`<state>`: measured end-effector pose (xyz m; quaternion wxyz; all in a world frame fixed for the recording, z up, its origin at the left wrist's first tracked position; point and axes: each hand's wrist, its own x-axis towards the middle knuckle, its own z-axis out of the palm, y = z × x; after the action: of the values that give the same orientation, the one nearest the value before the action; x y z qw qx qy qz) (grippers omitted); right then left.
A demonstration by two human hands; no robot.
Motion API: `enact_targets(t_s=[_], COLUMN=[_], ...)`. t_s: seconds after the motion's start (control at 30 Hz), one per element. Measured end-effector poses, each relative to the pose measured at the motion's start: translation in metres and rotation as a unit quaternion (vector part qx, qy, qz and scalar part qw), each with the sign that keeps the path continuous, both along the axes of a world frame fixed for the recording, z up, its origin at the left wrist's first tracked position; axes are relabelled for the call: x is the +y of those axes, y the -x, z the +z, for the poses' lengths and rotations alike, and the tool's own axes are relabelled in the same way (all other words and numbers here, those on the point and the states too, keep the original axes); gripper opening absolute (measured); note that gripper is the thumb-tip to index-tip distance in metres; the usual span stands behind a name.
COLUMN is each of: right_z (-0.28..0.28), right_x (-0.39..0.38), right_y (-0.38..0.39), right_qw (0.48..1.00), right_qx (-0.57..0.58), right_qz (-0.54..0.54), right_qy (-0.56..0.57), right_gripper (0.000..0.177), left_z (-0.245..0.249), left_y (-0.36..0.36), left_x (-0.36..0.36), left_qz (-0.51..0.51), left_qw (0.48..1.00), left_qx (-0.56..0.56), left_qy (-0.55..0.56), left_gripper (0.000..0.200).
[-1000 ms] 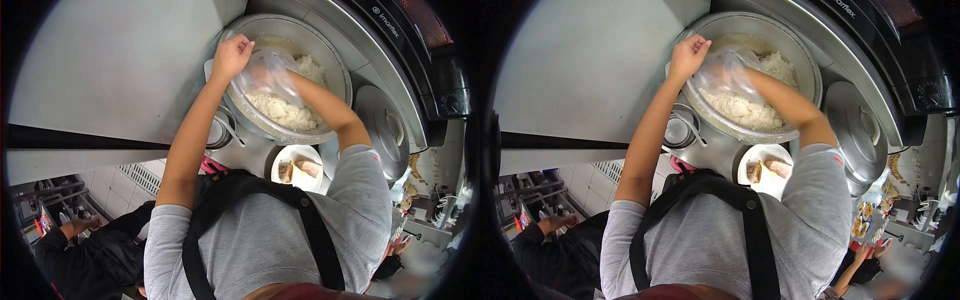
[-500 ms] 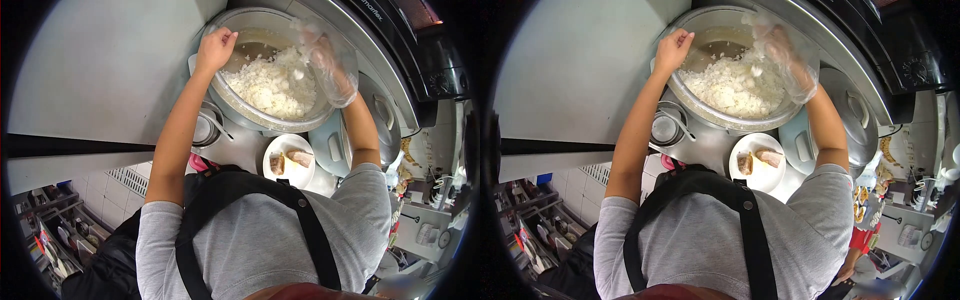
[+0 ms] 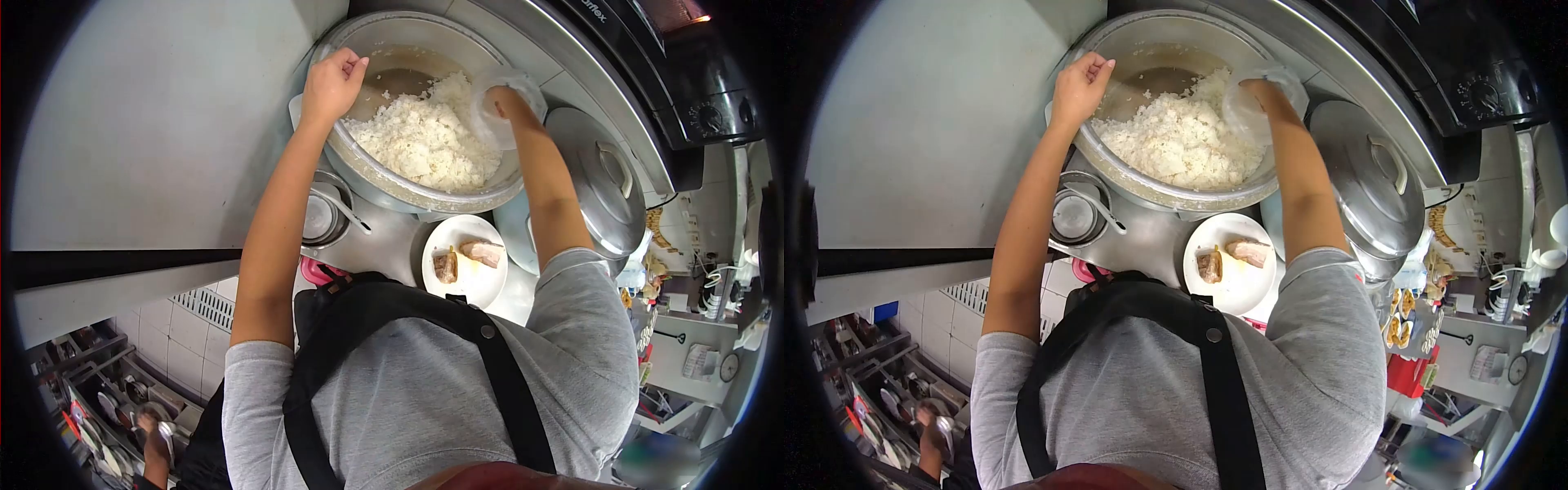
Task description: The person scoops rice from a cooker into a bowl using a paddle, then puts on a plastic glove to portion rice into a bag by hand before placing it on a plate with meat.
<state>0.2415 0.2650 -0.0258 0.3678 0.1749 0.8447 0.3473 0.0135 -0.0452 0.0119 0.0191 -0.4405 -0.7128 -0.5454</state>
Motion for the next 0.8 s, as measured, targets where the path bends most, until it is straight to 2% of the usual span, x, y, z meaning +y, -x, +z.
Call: enact_targets(t_s=[0.33, 0.43, 0.63, 0.8], right_z=[-0.012, -0.011, -0.032, -0.031], right_x=[-0.009, -0.011, -0.022, -0.026], right_y=[0.098, 0.116, 0.129, 0.122], right_qw=[0.993, 0.992, 0.984, 0.964], right_qx=[0.081, 0.068, -0.004, -0.04], right_qz=[0.085, 0.109, 0.156, 0.251], right_qy=[0.004, 0.003, -0.08, -0.078], right_gripper=[0.029, 0.031, 0.035, 0.039], left_z=[0.002, 0.001, 0.003, 0.002], left_y=[-0.001, 0.0, -0.002, 0.0], left_x=[0.0, 0.0, 0.0, 0.001], left_qz=[0.003, -0.009, 0.003, 0.008], left_qw=[0.999, 0.999, 1.0, 1.0], left_qx=[-0.034, -0.041, -0.011, 0.015], left_qy=[-0.01, -0.009, 0.001, 0.0], left_gripper=[0.019, 0.021, 0.018, 0.018])
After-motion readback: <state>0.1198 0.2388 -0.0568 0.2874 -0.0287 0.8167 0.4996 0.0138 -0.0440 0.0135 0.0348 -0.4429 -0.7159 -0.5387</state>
